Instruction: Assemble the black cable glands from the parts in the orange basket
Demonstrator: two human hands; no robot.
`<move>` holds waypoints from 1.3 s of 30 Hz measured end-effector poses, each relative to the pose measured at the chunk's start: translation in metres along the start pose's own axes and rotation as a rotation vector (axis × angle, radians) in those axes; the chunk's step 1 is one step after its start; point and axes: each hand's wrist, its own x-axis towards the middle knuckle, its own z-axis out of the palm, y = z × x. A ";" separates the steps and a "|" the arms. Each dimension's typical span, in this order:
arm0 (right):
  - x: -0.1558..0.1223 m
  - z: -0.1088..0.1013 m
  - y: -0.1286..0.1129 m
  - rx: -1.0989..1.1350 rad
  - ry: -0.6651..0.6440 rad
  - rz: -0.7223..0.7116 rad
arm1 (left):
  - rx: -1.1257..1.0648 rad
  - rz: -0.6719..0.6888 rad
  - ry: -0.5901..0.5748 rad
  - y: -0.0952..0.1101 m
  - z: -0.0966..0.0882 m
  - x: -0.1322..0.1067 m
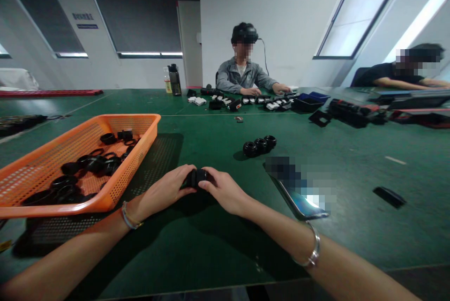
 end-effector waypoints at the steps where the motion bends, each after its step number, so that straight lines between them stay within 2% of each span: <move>1: 0.001 0.000 0.001 -0.006 0.005 -0.003 | -0.015 -0.003 0.003 0.000 0.000 0.000; 7: 0.005 0.001 0.008 -0.046 0.066 -0.098 | -0.323 -0.075 0.060 -0.001 0.002 0.002; 12: 0.007 0.001 0.019 -0.103 0.161 -0.260 | -0.647 -0.099 0.006 -0.005 0.008 0.006; 16: 0.008 -0.002 0.021 -0.249 0.159 -0.397 | -0.710 -0.102 0.010 -0.008 0.012 0.006; 22: 0.006 -0.007 0.020 -0.466 0.123 -0.471 | -0.728 -0.118 -0.034 -0.004 0.012 0.004; 28: 0.002 -0.005 0.016 -0.477 0.114 -0.414 | -0.672 -0.151 0.012 0.004 0.010 0.001; 33: 0.000 -0.003 0.011 -0.381 0.083 -0.275 | -0.596 -0.171 0.011 0.006 0.009 -0.001; 39: -0.001 -0.003 0.005 -0.225 0.023 -0.101 | -0.389 -0.088 0.031 0.005 0.006 -0.004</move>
